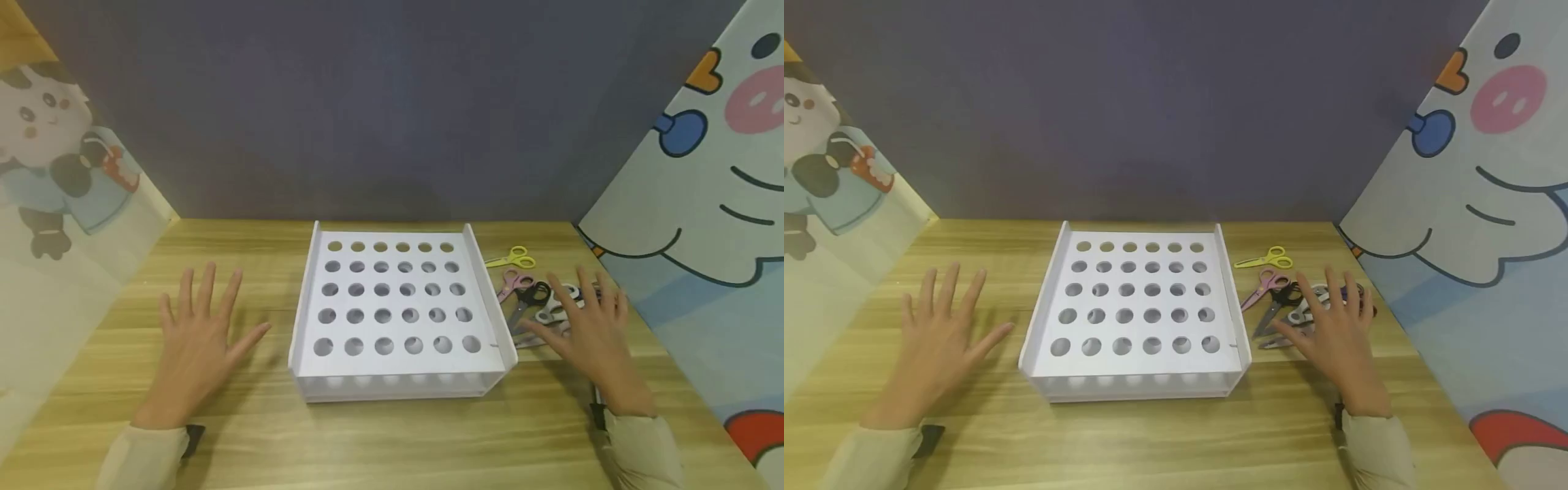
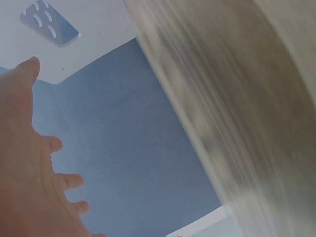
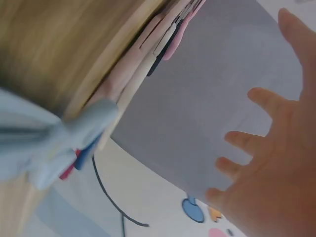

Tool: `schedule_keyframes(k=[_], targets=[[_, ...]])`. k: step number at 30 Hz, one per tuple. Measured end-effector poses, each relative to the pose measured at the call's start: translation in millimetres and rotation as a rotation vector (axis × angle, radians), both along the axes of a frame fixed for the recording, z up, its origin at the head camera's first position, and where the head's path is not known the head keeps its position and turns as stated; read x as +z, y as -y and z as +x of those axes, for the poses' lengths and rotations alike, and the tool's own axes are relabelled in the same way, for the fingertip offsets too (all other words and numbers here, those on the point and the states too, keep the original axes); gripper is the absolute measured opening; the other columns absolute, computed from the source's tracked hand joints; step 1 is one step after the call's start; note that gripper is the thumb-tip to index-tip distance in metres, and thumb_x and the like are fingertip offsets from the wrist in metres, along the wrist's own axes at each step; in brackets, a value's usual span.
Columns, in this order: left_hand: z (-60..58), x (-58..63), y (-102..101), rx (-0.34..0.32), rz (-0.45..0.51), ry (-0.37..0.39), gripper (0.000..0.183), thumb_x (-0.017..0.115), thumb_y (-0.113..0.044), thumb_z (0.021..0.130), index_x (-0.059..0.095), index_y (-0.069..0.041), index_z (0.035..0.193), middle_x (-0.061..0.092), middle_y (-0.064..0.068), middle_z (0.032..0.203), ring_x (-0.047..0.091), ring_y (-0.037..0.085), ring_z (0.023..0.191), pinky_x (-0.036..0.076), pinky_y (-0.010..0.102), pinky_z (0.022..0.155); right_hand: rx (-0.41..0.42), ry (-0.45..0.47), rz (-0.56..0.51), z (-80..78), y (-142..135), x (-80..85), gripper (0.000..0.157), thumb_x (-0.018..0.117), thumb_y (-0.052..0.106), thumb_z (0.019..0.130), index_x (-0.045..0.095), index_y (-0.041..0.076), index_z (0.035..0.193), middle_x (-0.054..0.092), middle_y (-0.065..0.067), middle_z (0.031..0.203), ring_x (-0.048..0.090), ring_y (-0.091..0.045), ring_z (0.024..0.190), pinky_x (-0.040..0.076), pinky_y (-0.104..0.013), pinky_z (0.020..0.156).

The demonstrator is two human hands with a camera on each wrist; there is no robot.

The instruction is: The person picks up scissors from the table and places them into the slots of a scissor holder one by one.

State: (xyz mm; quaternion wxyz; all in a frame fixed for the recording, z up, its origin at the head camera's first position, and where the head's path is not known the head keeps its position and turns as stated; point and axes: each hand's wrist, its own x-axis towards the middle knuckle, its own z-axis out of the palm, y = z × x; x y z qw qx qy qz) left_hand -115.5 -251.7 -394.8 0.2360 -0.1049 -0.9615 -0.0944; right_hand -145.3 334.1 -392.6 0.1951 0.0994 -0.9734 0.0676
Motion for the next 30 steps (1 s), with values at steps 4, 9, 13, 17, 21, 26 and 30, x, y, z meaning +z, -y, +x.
schedule_keyframes(k=[4,9,13,17,21,26,30], targets=[[1.5,-0.9,-0.8,-0.005,0.002,0.004,0.093,0.061,-0.061,0.087,0.021,-0.02,0.16,0.003,0.015,0.166,-0.003,0.042,0.151,0.001,0.08,0.111,0.012,0.053,-0.035,2.1,-5.5,1.5,0.095,0.074,0.055,0.081,0.028,0.025,0.158,0.016,-0.028,0.16,0.009,-0.054,0.144,0.008,-0.078,0.111],[3.7,-2.8,-1.6,0.006,0.012,0.016,0.092,0.059,-0.062,0.088,0.02,-0.018,0.16,0.002,0.015,0.166,-0.004,0.042,0.151,-0.001,0.08,0.111,-0.004,0.109,-0.091,-0.8,-18.0,0.6,0.09,0.069,0.046,0.09,0.021,0.015,0.159,0.026,-0.04,0.149,0.03,-0.064,0.127,0.028,-0.082,0.097],[1.8,-3.2,-3.8,-0.003,0.018,0.023,0.091,0.058,-0.062,0.089,0.021,-0.017,0.159,0.002,0.016,0.166,-0.004,0.042,0.151,0.0,0.08,0.111,-0.068,0.227,-0.158,-0.3,-36.7,1.4,0.087,0.06,0.042,0.097,0.012,0.002,0.158,0.033,-0.05,0.136,0.043,-0.068,0.107,0.041,-0.077,0.079],[1.0,0.7,-9.4,-0.029,0.041,0.029,0.085,0.057,-0.058,0.092,0.025,-0.015,0.158,0.011,0.02,0.165,0.005,0.045,0.15,0.004,0.08,0.112,-0.111,0.372,-0.207,2.1,-53.0,5.8,0.088,0.053,0.044,0.1,0.007,-0.008,0.154,0.033,-0.052,0.134,0.043,-0.069,0.108,0.043,-0.075,0.079],[5.9,9.7,-21.0,-0.131,0.2,0.048,0.07,0.056,-0.043,0.098,0.029,-0.016,0.157,0.024,0.02,0.161,0.02,0.045,0.146,0.012,0.076,0.114,-0.099,0.467,-0.24,4.9,-61.1,7.8,0.085,0.054,0.041,0.101,0.013,-0.016,0.149,0.032,-0.052,0.135,0.036,-0.07,0.114,0.042,-0.076,0.086],[10.0,21.6,-35.8,-0.294,0.478,0.082,0.055,0.054,-0.02,0.102,0.036,-0.016,0.154,0.037,0.01,0.157,0.034,0.034,0.143,0.029,0.046,0.121,-0.123,0.632,-0.241,6.1,-66.1,2.2,0.098,0.062,0.044,0.096,0.007,-0.018,0.148,0.037,-0.054,0.128,0.041,-0.07,0.112,0.048,-0.071,0.083],[10.0,32.0,-46.4,-0.391,0.624,0.117,0.046,0.048,-0.012,0.104,0.042,-0.013,0.149,0.046,0.006,0.151,0.043,0.027,0.138,0.039,0.016,0.111,-0.151,0.667,-0.19,8.5,-69.7,-0.7,0.108,0.068,0.046,0.091,0.005,-0.021,0.146,0.047,-0.051,0.119,0.043,-0.068,0.109,0.047,-0.072,0.085]])
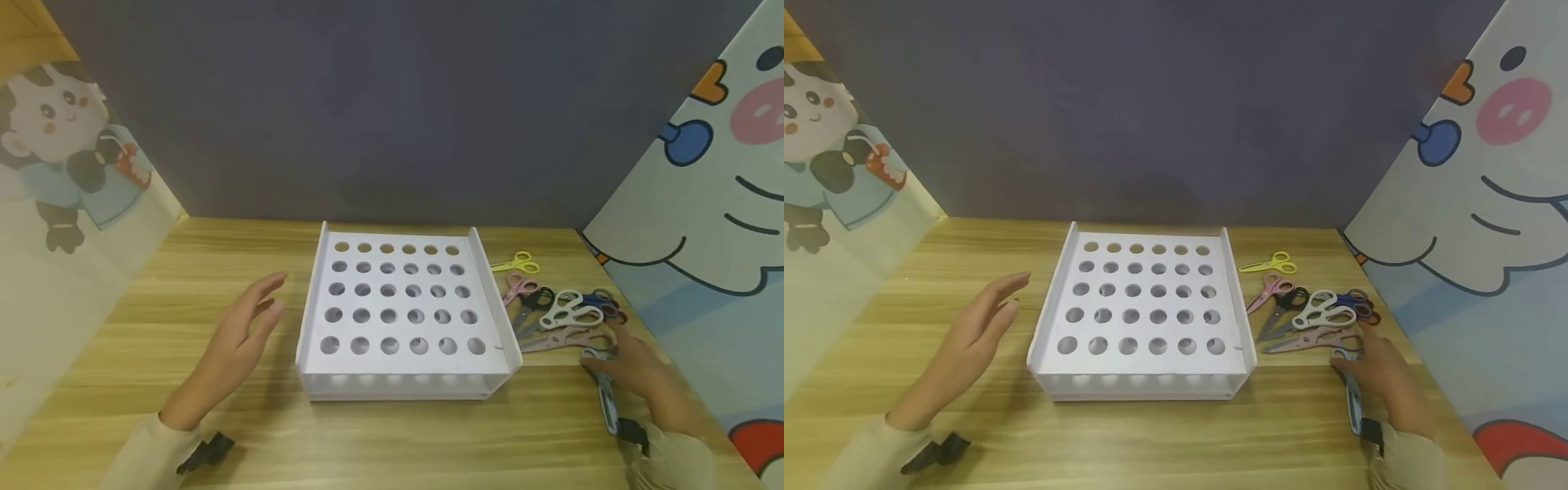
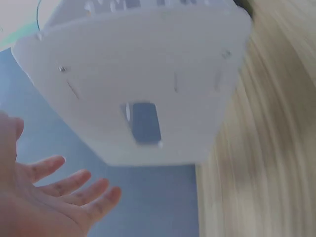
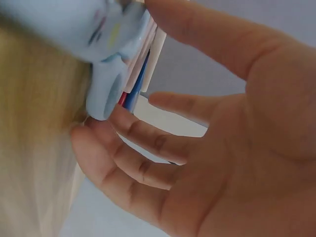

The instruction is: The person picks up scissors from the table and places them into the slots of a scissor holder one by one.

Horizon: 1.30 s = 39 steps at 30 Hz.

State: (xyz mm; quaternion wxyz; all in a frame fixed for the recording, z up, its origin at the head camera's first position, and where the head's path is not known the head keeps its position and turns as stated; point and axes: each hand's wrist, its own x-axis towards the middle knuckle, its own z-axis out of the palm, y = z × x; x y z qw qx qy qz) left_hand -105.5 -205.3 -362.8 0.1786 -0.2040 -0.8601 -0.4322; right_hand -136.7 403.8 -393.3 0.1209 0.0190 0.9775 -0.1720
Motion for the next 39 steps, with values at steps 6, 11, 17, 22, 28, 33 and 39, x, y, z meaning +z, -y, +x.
schedule_keyframes(k=[6,11,17,22,28,33,39], targets=[[-12.4,17.0,-18.7,-0.099,0.089,0.121,0.043,0.046,-0.02,0.106,0.042,-0.015,0.149,0.046,0.005,0.15,0.044,0.025,0.138,0.045,0.033,0.111,0.002,-0.009,0.021,2.2,0.0,-3.2,0.101,0.069,0.048,0.089,0.018,-0.021,0.142,0.041,-0.053,0.123,0.045,-0.068,0.108,0.049,-0.069,0.081],[-25.7,24.5,-33.8,-0.132,0.106,0.185,0.053,0.053,-0.026,0.103,0.036,-0.011,0.152,0.039,0.009,0.155,0.041,0.029,0.14,0.048,0.043,0.107,0.008,-0.068,-0.003,1.8,2.5,-8.3,0.093,0.074,0.045,0.086,0.029,-0.02,0.134,0.051,-0.049,0.114,0.052,-0.063,0.101,0.052,-0.063,0.076],[-30.0,22.9,-41.0,-0.141,0.074,0.172,0.057,0.052,-0.008,0.102,0.028,0.0,0.154,0.027,0.017,0.16,0.039,0.041,0.139,0.046,0.048,0.108,0.012,-0.053,-0.069,2.5,6.3,-12.8,0.087,0.069,0.047,0.09,0.031,-0.014,0.139,0.05,-0.049,0.121,0.049,-0.066,0.109,0.051,-0.067,0.082],[-30.0,21.8,-41.9,-0.14,0.077,0.169,0.056,0.049,-0.003,0.101,0.029,0.002,0.153,0.022,0.016,0.162,0.039,0.041,0.139,0.046,0.048,0.108,-0.029,-0.026,-0.096,3.1,6.0,-11.7,0.089,0.067,0.05,0.091,0.028,-0.011,0.143,0.044,-0.05,0.127,0.043,-0.068,0.115,0.048,-0.072,0.086],[-31.3,20.1,-41.5,-0.128,0.064,0.172,0.052,0.049,-0.005,0.102,0.033,0.003,0.151,0.02,0.01,0.164,0.029,0.033,0.146,0.044,0.045,0.11,-0.042,-0.021,-0.097,3.3,6.2,-12.0,0.087,0.067,0.05,0.091,0.03,-0.01,0.142,0.053,-0.048,0.119,0.051,-0.065,0.107,0.054,-0.062,0.078],[-31.6,19.3,-40.4,-0.113,0.054,0.166,0.051,0.048,-0.006,0.102,0.035,0.004,0.15,0.02,0.009,0.164,0.026,0.031,0.148,0.044,0.045,0.11,-0.029,-0.039,-0.095,3.1,7.5,-12.2,0.085,0.067,0.049,0.091,0.031,-0.009,0.141,0.058,-0.044,0.112,0.057,-0.06,0.101,0.056,-0.055,0.072],[-28.9,21.2,-40.4,-0.107,0.041,0.165,0.052,0.049,-0.008,0.102,0.034,0.002,0.151,0.02,0.005,0.164,0.028,0.027,0.147,0.044,0.034,0.109,-0.01,-0.118,-0.051,6.1,6.9,-10.7,0.074,0.069,0.046,0.09,0.046,-0.012,0.131,0.062,-0.04,0.106,0.061,-0.054,0.093,0.056,-0.055,0.07]])
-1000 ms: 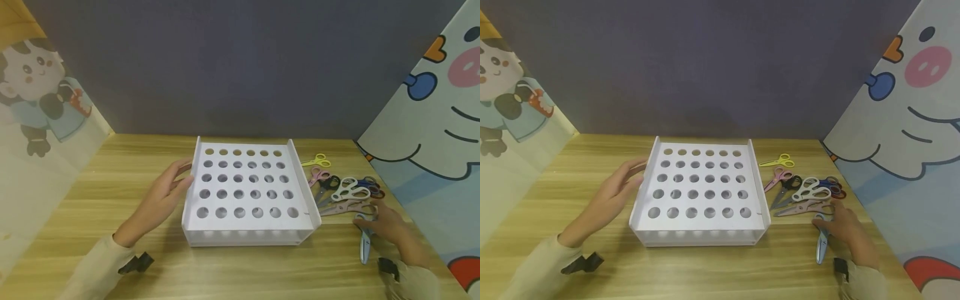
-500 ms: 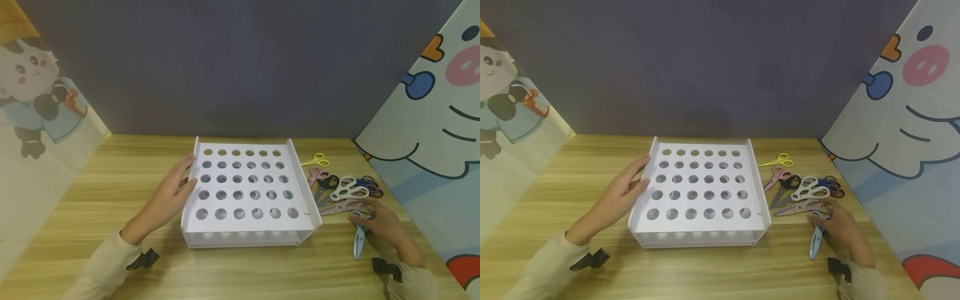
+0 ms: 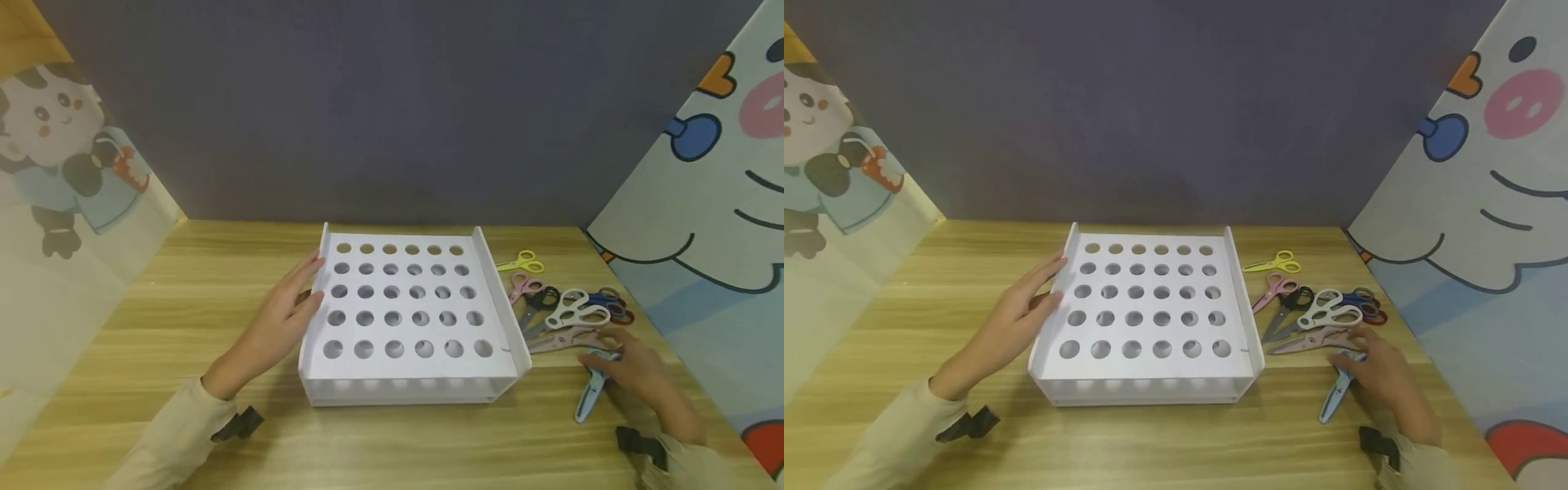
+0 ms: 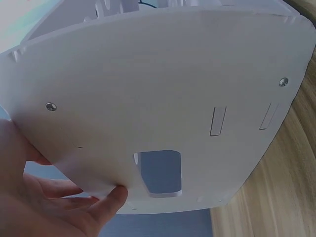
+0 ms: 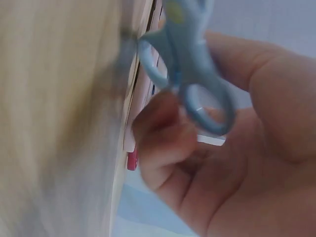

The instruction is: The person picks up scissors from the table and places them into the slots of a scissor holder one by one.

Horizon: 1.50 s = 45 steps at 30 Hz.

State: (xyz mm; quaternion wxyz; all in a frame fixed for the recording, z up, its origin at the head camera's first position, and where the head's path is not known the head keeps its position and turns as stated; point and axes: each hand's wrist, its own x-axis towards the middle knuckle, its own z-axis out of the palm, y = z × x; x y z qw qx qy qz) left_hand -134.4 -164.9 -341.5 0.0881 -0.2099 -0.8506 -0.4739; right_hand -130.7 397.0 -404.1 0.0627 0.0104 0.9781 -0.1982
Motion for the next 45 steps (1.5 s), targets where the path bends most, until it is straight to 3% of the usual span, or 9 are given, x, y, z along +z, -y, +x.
schedule_keyframes(k=[4,8,12,15,21,28,33,39,45], targets=[[-0.3,0.1,-0.8,0.007,-0.001,-0.004,0.052,0.049,-0.009,0.102,0.035,0.0,0.152,0.02,0.003,0.164,0.027,0.025,0.148,0.044,0.03,0.108,-0.007,-0.06,0.003,2.7,2.0,1.5,0.065,0.071,0.04,0.09,0.058,-0.017,0.119,0.068,-0.021,0.082,0.061,-0.031,0.07,0.053,-0.039,0.059],[-0.5,-0.5,-0.4,0.009,0.008,-0.009,0.051,0.049,-0.007,0.102,0.036,0.002,0.151,0.022,0.006,0.164,0.028,0.027,0.147,0.044,0.032,0.108,-0.023,-0.085,-0.025,5.3,7.2,2.0,0.061,0.069,0.037,0.091,0.059,-0.016,0.119,0.054,0.0,0.06,0.048,-0.016,0.054,0.039,-0.028,0.048],[-1.0,-1.5,-0.2,0.01,0.021,-0.02,0.051,0.049,-0.004,0.101,0.037,0.004,0.149,0.023,0.009,0.163,0.029,0.03,0.146,0.046,0.034,0.107,-0.045,-0.218,-0.037,7.9,12.8,2.5,0.051,0.068,0.032,0.093,0.064,-0.015,0.113,0.053,0.002,0.054,0.046,-0.014,0.047,0.036,-0.026,0.044],[-1.1,-1.9,-0.4,0.014,0.023,-0.016,0.051,0.049,-0.004,0.101,0.037,0.003,0.149,0.023,0.008,0.163,0.031,0.03,0.146,0.047,0.034,0.105,-0.063,-0.322,-0.047,11.5,17.0,6.0,0.04,0.067,0.03,0.094,0.069,-0.01,0.093,0.055,0.002,0.049,0.046,-0.013,0.041,0.034,-0.026,0.041],[3.0,-2.9,0.0,0.029,0.03,0.019,0.051,0.051,-0.004,0.1,0.039,0.002,0.149,0.025,0.006,0.163,0.035,0.03,0.143,0.05,0.029,0.101,-0.066,-0.393,-0.081,18.3,34.2,21.7,0.037,0.061,0.036,0.098,0.065,0.003,0.083,0.05,0.002,0.045,0.042,-0.014,0.037,0.029,-0.027,0.04],[-1.6,-4.5,0.5,0.043,0.044,-0.014,0.05,0.053,-0.002,0.098,0.043,0.002,0.147,0.029,0.008,0.161,0.039,0.033,0.141,0.053,0.032,0.098,0.024,-0.549,-0.088,12.7,50.6,41.3,0.026,0.055,0.024,0.102,0.065,-0.001,0.098,0.045,0.004,0.048,0.032,-0.007,0.038,0.023,-0.026,0.039],[-4.3,-3.8,-0.2,0.044,0.064,-0.027,0.05,0.055,0.001,0.095,0.046,0.003,0.145,0.032,0.009,0.159,0.041,0.033,0.14,0.054,0.031,0.096,0.109,-0.613,-0.066,8.8,57.8,54.8,0.022,0.058,0.019,0.101,0.059,0.007,0.082,0.039,0.009,0.045,0.026,-0.004,0.037,0.019,-0.025,0.037],[-3.5,-3.1,0.1,0.045,0.081,-0.022,0.051,0.056,0.002,0.094,0.048,0.001,0.144,0.035,0.009,0.159,0.039,0.028,0.141,0.056,0.026,0.091,0.229,-0.674,0.005,-2.2,68.3,77.2,0.016,0.068,0.017,0.094,0.064,0.013,0.079,0.05,0.015,0.044,0.033,0.004,0.033,0.027,-0.023,0.036],[-4.2,-4.5,1.8,0.041,0.076,-0.05,0.05,0.057,0.003,0.094,0.049,0.002,0.143,0.037,0.01,0.157,0.04,0.029,0.14,0.056,0.025,0.089,0.273,-0.676,0.021,-11.8,83.3,104.1,0.009,0.069,0.018,0.094,0.069,0.01,0.089,0.055,0.014,0.048,0.039,0.004,0.037,0.03,-0.024,0.037]])
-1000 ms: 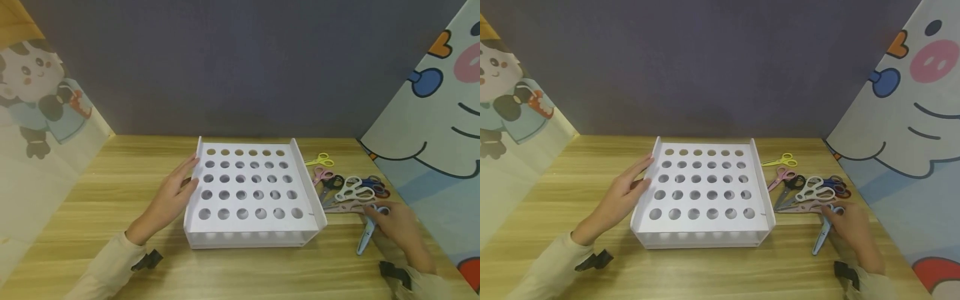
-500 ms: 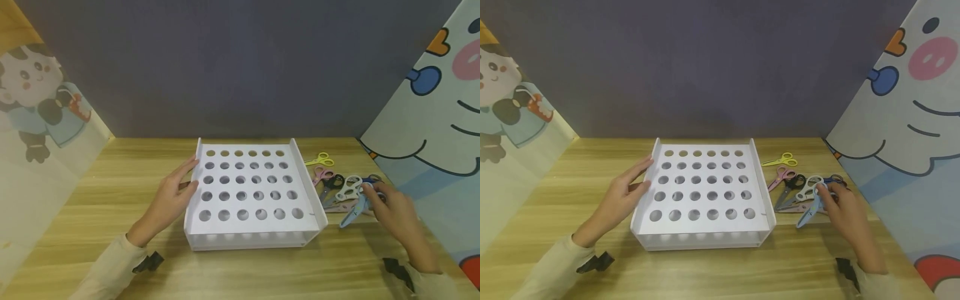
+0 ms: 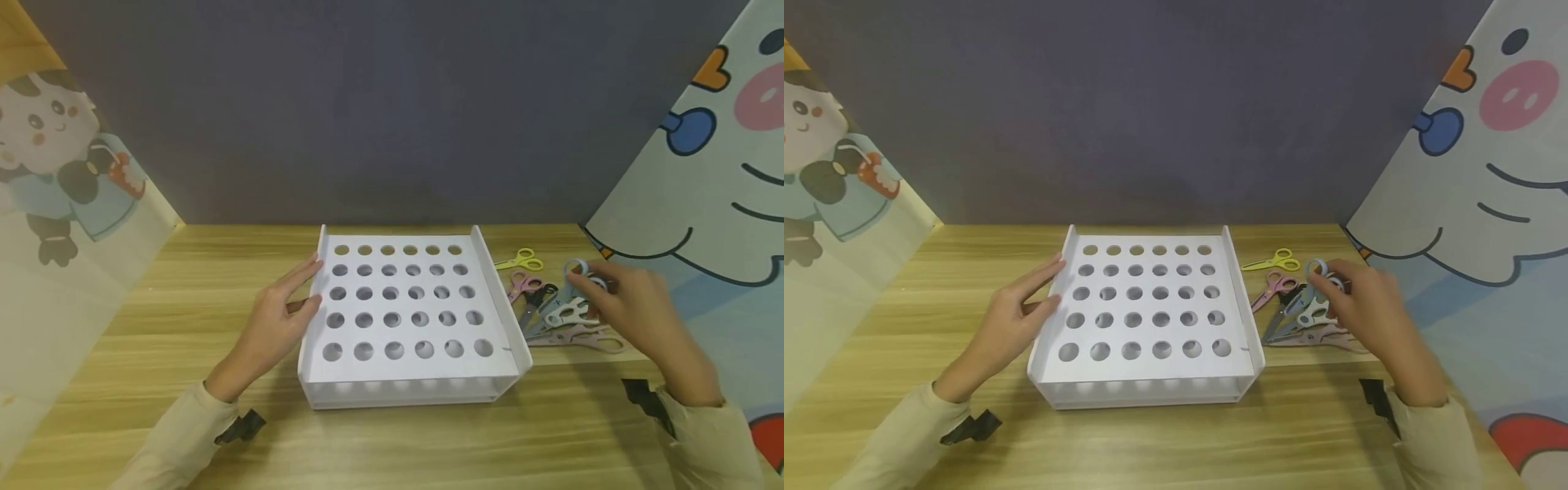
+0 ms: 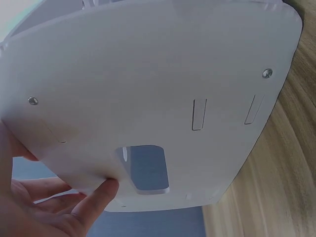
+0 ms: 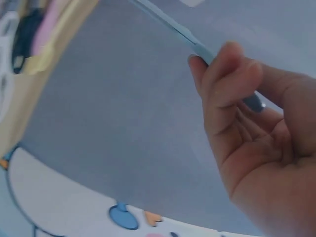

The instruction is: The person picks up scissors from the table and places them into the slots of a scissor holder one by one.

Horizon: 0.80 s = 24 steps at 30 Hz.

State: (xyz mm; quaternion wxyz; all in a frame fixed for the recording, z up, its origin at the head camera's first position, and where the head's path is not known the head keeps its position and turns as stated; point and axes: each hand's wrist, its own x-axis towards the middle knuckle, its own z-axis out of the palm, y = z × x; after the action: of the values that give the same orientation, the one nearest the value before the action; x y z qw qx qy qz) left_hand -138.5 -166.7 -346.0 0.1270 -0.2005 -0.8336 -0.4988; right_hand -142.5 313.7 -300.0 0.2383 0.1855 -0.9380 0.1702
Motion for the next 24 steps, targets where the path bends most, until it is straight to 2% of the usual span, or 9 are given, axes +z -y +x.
schedule_keyframes(k=[5,9,13,17,21,24], targets=[[-0.2,-0.6,1.6,0.009,0.002,-0.008,0.05,0.058,0.003,0.093,0.05,0.002,0.142,0.037,0.01,0.157,0.042,0.03,0.139,0.056,0.025,0.089,0.026,-0.081,-0.029,-6.6,17.1,21.4,0.016,0.074,0.013,0.089,0.072,0.002,0.101,0.059,0.008,0.051,0.046,0.006,0.041,0.037,-0.018,0.04],[0.5,-0.9,2.1,0.012,0.012,-0.002,0.05,0.058,0.004,0.093,0.05,0.003,0.142,0.037,0.007,0.157,0.042,0.03,0.139,0.057,0.028,0.089,0.035,-0.167,-0.059,-8.4,31.5,34.0,0.028,0.077,0.007,0.085,0.071,-0.002,0.111,0.066,-0.003,0.058,0.046,0.01,0.045,0.033,-0.014,0.036],[0.8,-0.9,2.0,0.016,0.022,0.002,0.05,0.058,0.004,0.092,0.05,0.002,0.142,0.038,0.008,0.157,0.042,0.029,0.139,0.058,0.029,0.088,0.022,-0.219,-0.116,-9.4,47.1,44.1,0.029,0.075,0.006,0.087,0.07,0.001,0.115,0.07,-0.009,0.069,0.046,0.014,0.051,0.033,-0.01,0.038],[0.9,-0.9,1.0,0.021,0.02,0.01,0.051,0.059,0.004,0.091,0.051,0.002,0.141,0.038,0.009,0.157,0.042,0.029,0.139,0.057,0.027,0.089,0.021,-0.265,-0.176,-12.7,63.2,48.8,0.027,0.075,0.006,0.087,0.071,0.0,0.114,0.071,-0.013,0.075,0.046,0.017,0.056,0.036,-0.002,0.049],[0.3,-1.0,-0.3,0.02,0.017,0.014,0.051,0.059,0.004,0.091,0.051,0.002,0.141,0.039,0.009,0.156,0.042,0.029,0.139,0.057,0.026,0.089,0.051,-0.348,-0.245,-21.6,76.1,47.8,0.027,0.076,0.004,0.086,0.071,-0.002,0.112,0.073,-0.017,0.08,0.046,0.023,0.063,0.038,0.004,0.057],[-0.2,-1.1,-0.7,0.02,0.018,0.006,0.05,0.059,0.004,0.091,0.052,0.002,0.141,0.039,0.01,0.156,0.042,0.03,0.139,0.057,0.026,0.089,0.081,-0.415,-0.275,-29.8,82.3,44.8,0.027,0.076,0.002,0.085,0.072,-0.003,0.111,0.074,-0.018,0.083,0.055,0.012,0.064,0.04,0.004,0.062]])
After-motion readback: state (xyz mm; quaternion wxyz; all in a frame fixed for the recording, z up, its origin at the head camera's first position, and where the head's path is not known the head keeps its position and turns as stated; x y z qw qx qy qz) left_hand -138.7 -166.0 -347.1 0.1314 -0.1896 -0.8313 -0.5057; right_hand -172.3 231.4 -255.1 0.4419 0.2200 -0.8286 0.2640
